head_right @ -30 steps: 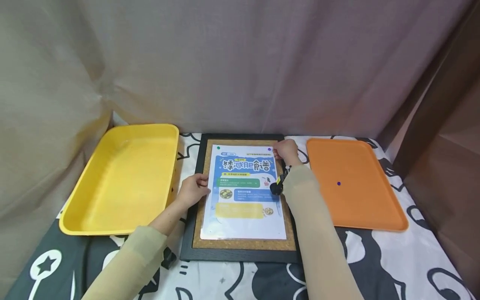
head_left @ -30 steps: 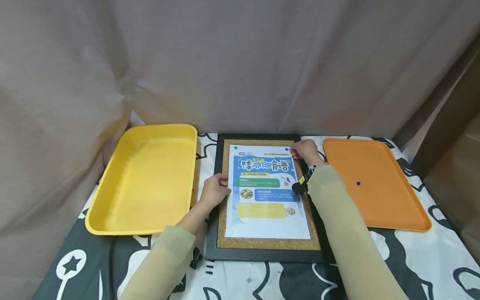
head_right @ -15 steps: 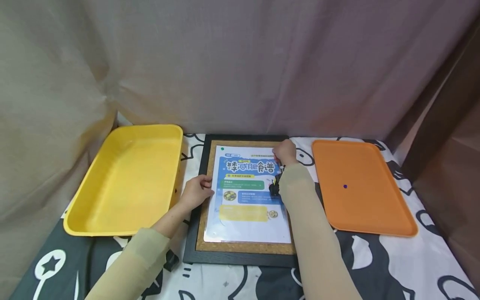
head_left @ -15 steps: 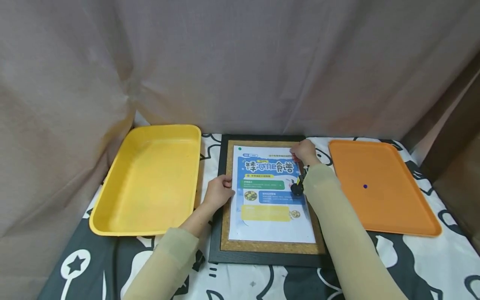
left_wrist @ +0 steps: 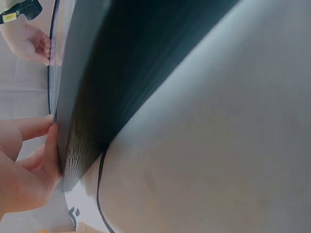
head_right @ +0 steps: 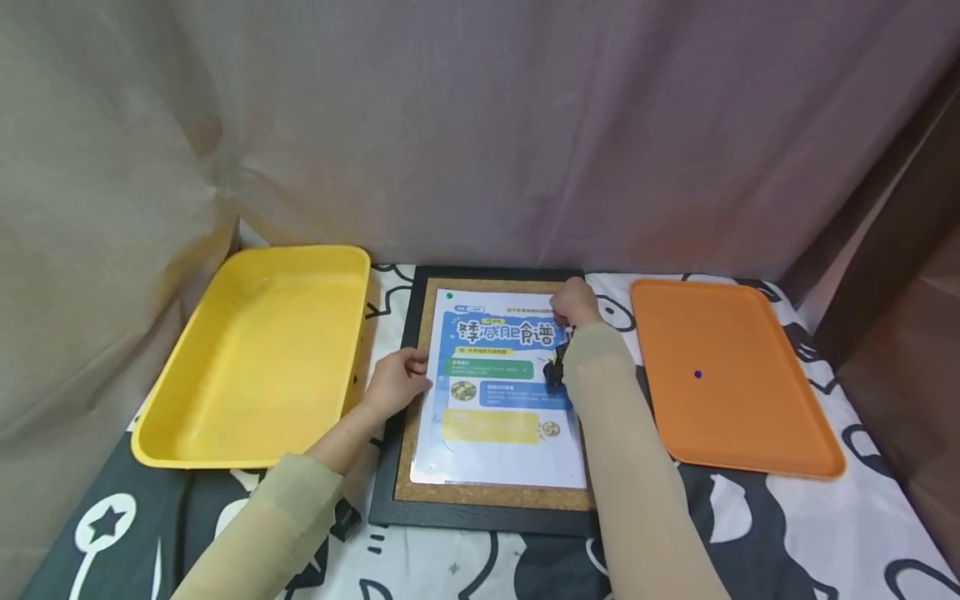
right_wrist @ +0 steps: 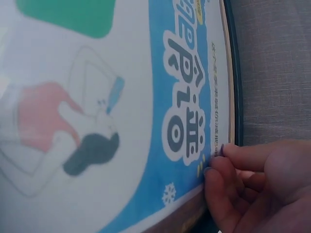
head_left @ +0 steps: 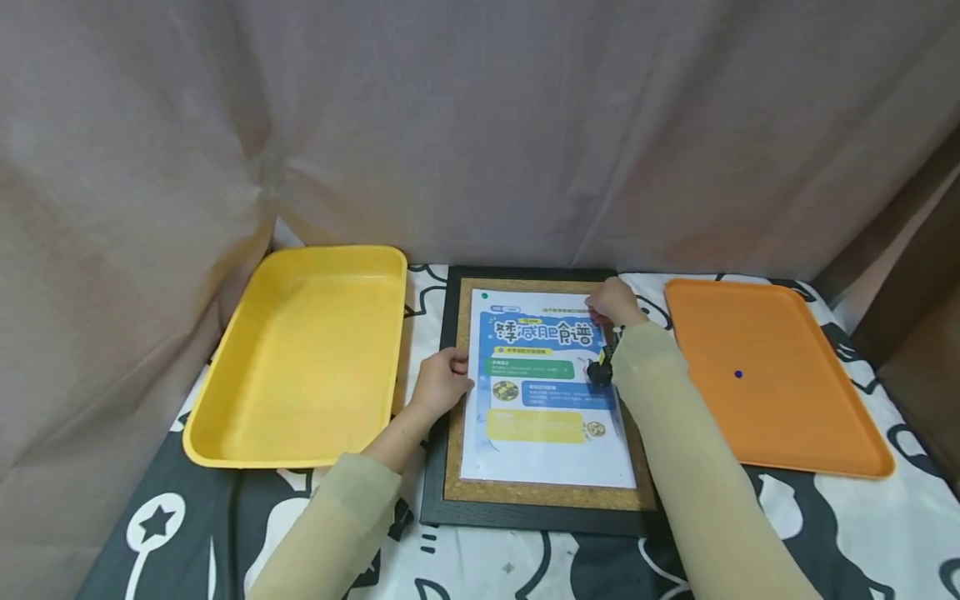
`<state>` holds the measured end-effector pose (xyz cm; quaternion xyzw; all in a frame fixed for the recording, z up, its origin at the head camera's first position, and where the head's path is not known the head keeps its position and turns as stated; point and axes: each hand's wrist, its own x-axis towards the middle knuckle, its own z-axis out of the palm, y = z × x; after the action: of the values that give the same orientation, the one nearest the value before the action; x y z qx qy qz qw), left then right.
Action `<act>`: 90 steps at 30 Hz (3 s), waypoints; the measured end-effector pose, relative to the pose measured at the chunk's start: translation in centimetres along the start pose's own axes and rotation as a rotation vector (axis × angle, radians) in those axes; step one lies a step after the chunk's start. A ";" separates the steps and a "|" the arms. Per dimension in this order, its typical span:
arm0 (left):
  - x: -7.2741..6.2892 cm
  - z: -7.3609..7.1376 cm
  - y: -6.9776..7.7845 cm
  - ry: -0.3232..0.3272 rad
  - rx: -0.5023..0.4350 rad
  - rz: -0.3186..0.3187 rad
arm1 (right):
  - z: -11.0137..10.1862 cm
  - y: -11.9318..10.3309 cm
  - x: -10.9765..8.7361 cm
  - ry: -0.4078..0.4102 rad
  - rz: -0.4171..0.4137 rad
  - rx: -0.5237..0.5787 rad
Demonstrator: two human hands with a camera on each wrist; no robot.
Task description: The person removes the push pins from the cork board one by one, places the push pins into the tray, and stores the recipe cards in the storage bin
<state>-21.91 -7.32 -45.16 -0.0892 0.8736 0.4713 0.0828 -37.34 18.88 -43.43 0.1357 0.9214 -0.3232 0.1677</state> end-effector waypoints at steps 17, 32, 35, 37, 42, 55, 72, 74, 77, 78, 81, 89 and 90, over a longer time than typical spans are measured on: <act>-0.2 -0.1 0.3 0.002 0.007 -0.007 | -0.5 0.6 0.4 -0.051 -0.033 -0.023; 0.0 0.1 -0.1 -0.001 0.016 0.005 | -0.7 1.1 -0.1 -0.097 -0.072 0.089; 0.2 0.1 -0.3 -0.002 0.015 -0.001 | -0.4 1.1 -0.1 -0.092 -0.080 0.115; 0.3 0.1 -0.5 -0.001 0.007 -0.007 | -0.1 1.1 -0.1 -0.088 -0.082 0.136; 0.7 0.2 -0.9 -0.002 -0.004 -0.003 | 0.0 1.5 -0.4 -0.094 -0.112 0.233; 1.1 -0.1 -0.7 0.015 0.014 0.006 | -2.8 2.2 -2.6 -0.114 -0.152 0.400; 1.1 0.0 -0.7 0.008 0.015 -0.003 | -6.1 3.9 -3.9 -0.166 -0.171 0.367; 1.0 0.0 -0.7 0.009 0.016 0.002 | -6.4 4.1 -4.1 -0.161 -0.166 0.350; 1.0 0.0 -0.6 0.007 0.013 0.003 | -7.0 4.5 -4.3 -0.160 -0.169 0.335; 1.0 0.0 -0.6 0.006 0.012 0.003 | -7.1 4.6 -4.4 -0.155 -0.170 0.334; 1.1 0.0 -0.7 0.005 0.010 0.005 | -7.7 5.1 -4.8 -0.160 -0.171 0.358; 1.1 0.0 -0.8 0.005 0.007 0.009 | -9.0 6.7 -5.0 -0.162 -0.126 0.403; 1.1 0.0 -0.8 0.005 0.007 0.010 | -9.1 6.9 -5.0 -0.155 -0.114 0.392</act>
<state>-22.78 -7.85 -46.01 -0.0855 0.8758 0.4685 0.0786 -32.34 29.23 -38.56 0.0883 0.8316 -0.5144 0.1900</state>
